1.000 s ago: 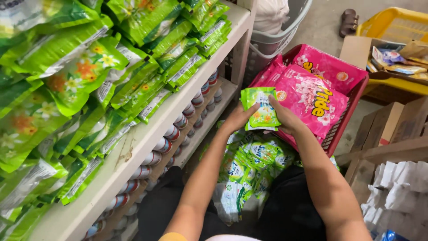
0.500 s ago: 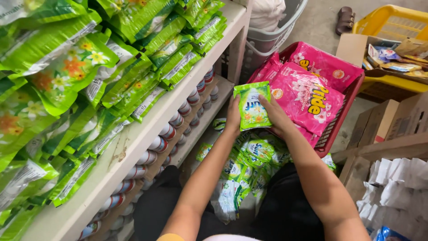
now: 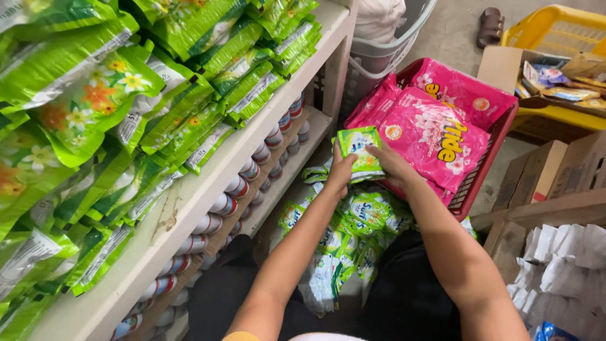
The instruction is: Stocking and organizing detergent packets on a grocery store shelf.
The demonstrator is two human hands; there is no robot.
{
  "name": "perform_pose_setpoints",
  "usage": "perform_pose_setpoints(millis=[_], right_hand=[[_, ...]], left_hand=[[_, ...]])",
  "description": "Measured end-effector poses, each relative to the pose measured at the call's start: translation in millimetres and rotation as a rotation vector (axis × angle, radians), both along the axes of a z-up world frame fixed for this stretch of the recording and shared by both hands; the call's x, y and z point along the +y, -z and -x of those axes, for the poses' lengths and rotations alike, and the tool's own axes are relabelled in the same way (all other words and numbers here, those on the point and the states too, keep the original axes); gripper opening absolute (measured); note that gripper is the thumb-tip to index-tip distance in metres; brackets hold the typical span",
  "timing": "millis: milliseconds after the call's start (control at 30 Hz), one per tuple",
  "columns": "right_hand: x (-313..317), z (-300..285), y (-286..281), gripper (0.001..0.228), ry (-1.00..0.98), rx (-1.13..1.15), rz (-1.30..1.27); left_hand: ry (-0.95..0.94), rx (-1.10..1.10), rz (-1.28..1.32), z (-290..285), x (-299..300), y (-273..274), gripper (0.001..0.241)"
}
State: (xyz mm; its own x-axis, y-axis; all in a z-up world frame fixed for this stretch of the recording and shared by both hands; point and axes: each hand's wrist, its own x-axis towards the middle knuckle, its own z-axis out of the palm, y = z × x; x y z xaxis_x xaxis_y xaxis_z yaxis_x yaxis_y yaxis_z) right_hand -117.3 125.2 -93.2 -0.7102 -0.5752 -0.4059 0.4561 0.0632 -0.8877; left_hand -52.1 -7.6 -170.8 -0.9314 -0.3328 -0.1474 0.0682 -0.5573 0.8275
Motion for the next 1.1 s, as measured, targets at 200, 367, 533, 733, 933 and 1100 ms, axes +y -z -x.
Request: perform_pose_setpoints(millis=[200,367,533,733,933,1100], right_hand=[[-7.8,-16.4,-34.1,0.054,0.046,-0.003,-0.053],[-2.1,-6.4,-9.8,0.055,0.038,0.011,-0.033],[-4.5,-11.4,-23.3,0.057,0.042,0.022,-0.030],[-4.1,-15.7,-33.8,0.075,0.076,0.124,-0.117],[-13.8,-26.9,-100.1,0.068,0.161,0.279,0.235],[-32.4,-14.6,-203.5,0.059,0.082,0.459,0.542]], left_hand=[[0.028,-0.015,-0.035,-7.8,-5.6,-28.5,0.091],[0.005,-0.028,-0.046,-8.9,-1.4,-26.7,0.089],[0.002,-0.009,-0.036,-9.3,-0.2,-30.4,0.088],[-0.037,-0.003,-0.042,-8.6,-2.5,-41.5,0.087],[-0.071,0.236,0.333,-27.2,-15.9,-135.9,0.093],[-0.154,0.400,0.951,-65.6,-39.6,-260.3,0.089]])
